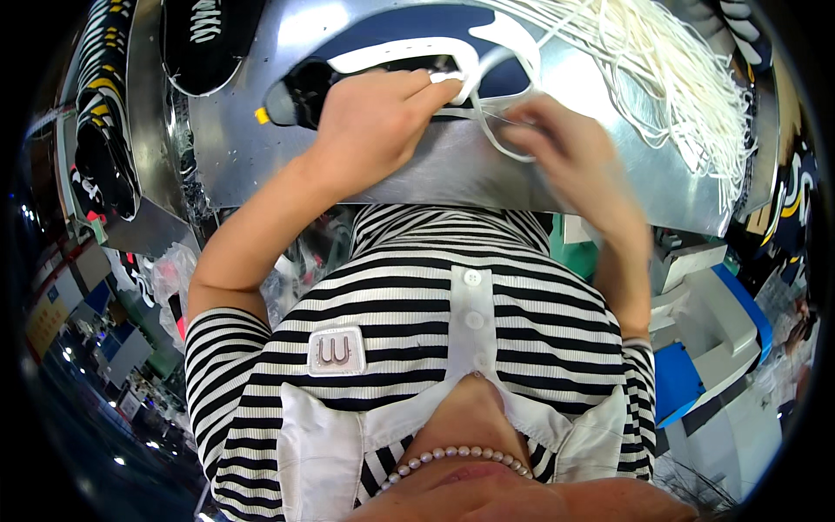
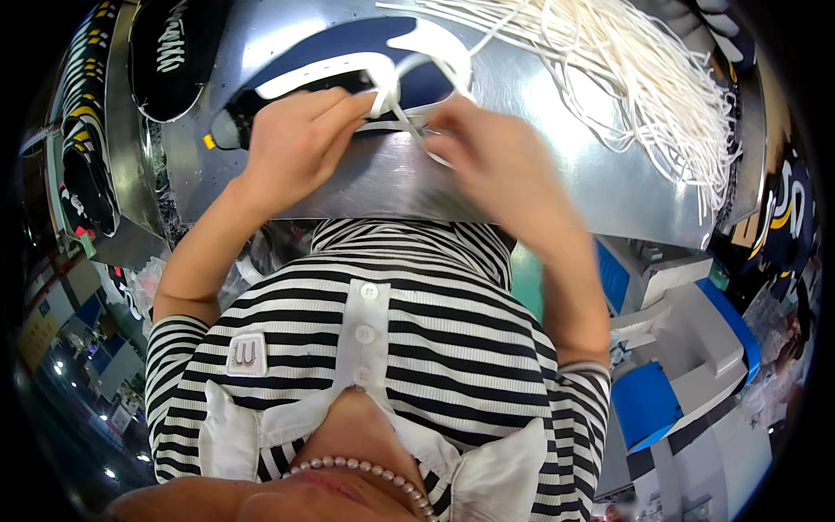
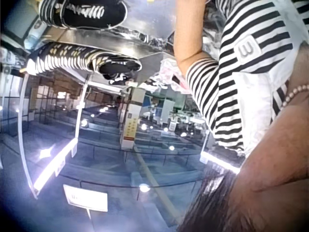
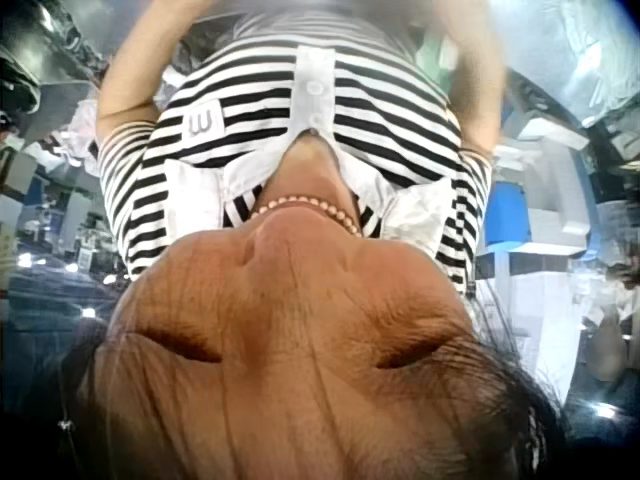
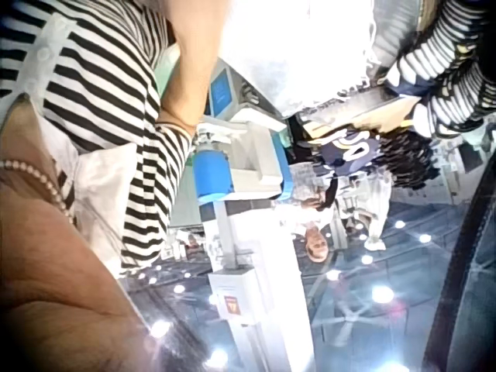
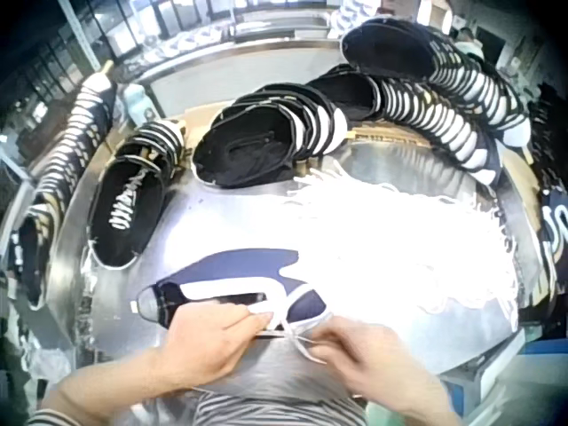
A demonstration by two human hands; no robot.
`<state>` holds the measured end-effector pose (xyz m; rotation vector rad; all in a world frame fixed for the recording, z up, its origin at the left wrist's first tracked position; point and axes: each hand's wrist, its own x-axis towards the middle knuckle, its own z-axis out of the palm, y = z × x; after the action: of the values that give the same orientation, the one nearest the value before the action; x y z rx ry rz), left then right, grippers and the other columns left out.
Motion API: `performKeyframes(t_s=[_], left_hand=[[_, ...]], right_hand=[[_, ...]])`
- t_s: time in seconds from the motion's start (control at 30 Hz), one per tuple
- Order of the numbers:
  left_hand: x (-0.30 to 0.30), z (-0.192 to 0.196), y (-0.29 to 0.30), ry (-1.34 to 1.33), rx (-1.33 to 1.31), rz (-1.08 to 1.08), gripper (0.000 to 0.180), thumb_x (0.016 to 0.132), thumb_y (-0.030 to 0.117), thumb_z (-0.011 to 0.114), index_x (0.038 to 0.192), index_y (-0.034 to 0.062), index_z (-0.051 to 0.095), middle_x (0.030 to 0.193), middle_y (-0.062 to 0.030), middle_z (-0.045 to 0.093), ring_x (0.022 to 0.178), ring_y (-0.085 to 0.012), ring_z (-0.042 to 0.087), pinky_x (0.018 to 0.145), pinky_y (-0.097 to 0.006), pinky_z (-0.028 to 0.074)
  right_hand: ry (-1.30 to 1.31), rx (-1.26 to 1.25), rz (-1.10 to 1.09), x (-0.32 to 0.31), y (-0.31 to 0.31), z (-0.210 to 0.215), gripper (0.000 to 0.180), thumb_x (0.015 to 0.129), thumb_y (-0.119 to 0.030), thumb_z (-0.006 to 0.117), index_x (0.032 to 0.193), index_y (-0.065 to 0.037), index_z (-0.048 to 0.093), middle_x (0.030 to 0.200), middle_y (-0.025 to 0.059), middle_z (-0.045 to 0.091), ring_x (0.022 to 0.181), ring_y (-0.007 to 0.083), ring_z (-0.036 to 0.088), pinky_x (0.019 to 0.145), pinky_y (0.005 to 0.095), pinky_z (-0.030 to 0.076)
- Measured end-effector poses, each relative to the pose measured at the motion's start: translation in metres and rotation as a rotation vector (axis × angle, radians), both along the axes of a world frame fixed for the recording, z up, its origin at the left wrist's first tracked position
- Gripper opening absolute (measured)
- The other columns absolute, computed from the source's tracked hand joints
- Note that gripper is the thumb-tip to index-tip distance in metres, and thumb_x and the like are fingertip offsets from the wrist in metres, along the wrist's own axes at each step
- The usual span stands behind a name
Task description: The person inserts a white shoelace into the eyelets of a blue and white shoe by hand. They pull the lace through the eyelets one by one.
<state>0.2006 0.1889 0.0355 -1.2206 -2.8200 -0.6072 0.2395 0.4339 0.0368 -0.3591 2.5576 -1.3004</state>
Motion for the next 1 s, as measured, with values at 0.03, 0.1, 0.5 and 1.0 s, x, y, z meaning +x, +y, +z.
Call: performKeyframes(t_s=[0.03, 0.1, 0.5, 1.0], left_hand=[[0.004, -0.001, -0.012, 0.073, 0.01, 0.007, 0.024, 0.081, 0.008, 0.063, 0.104, 0.0111, 0.065, 0.075, -0.003, 0.059, 0.066, -0.0212, 0.062, 0.056, -0.032, 0.048], [0.009, -0.009, -0.019, 0.185, 0.125, -0.05, 0.025, 0.077, 0.01, 0.061, 0.101, 0.0126, 0.064, 0.069, 0.0, 0.053, 0.061, -0.0158, 0.059, 0.051, -0.029, 0.046], [-0.016, 0.014, -0.019, -1.368, 0.223, 0.457, 0.048, 0.094, 0.043, 0.064, 0.125, 0.0061, 0.066, 0.128, -0.006, 0.063, 0.119, -0.017, 0.054, 0.104, -0.028, 0.036], [-0.03, -0.029, -0.022, -0.689, 0.503, 0.279, 0.018, 0.085, 0.016, 0.068, 0.093, 0.0009, 0.074, 0.081, -0.0103, 0.072, 0.07, -0.0173, 0.066, 0.069, -0.029, 0.051]], right_hand=[[-0.074, -0.088, -0.086, 0.002, 0.03, 0.013, 0.019, 0.091, -0.017, 0.065, 0.1, -0.002, 0.061, 0.083, 0.012, 0.07, 0.081, 0.028, 0.07, 0.073, 0.0365, 0.054], [-0.097, -0.172, -0.311, -0.01, 0.052, 0.029, 0.021, 0.091, -0.019, 0.067, 0.101, -0.001, 0.062, 0.096, 0.0075, 0.071, 0.089, 0.0184, 0.067, 0.079, 0.033, 0.052], [-0.066, -0.565, -0.381, -0.029, -0.038, -0.025, 0.044, 0.081, -0.008, 0.08, 0.113, -0.006, 0.049, 0.093, 0.0011, 0.058, 0.078, 0.0051, 0.052, 0.063, 0.0192, 0.041], [-0.37, -0.51, -0.51, -0.033, -0.028, -0.031, 0.048, 0.085, -0.022, 0.077, 0.119, -0.002, 0.05, 0.089, 0.0091, 0.063, 0.066, 0.01, 0.059, 0.049, 0.0224, 0.043]])
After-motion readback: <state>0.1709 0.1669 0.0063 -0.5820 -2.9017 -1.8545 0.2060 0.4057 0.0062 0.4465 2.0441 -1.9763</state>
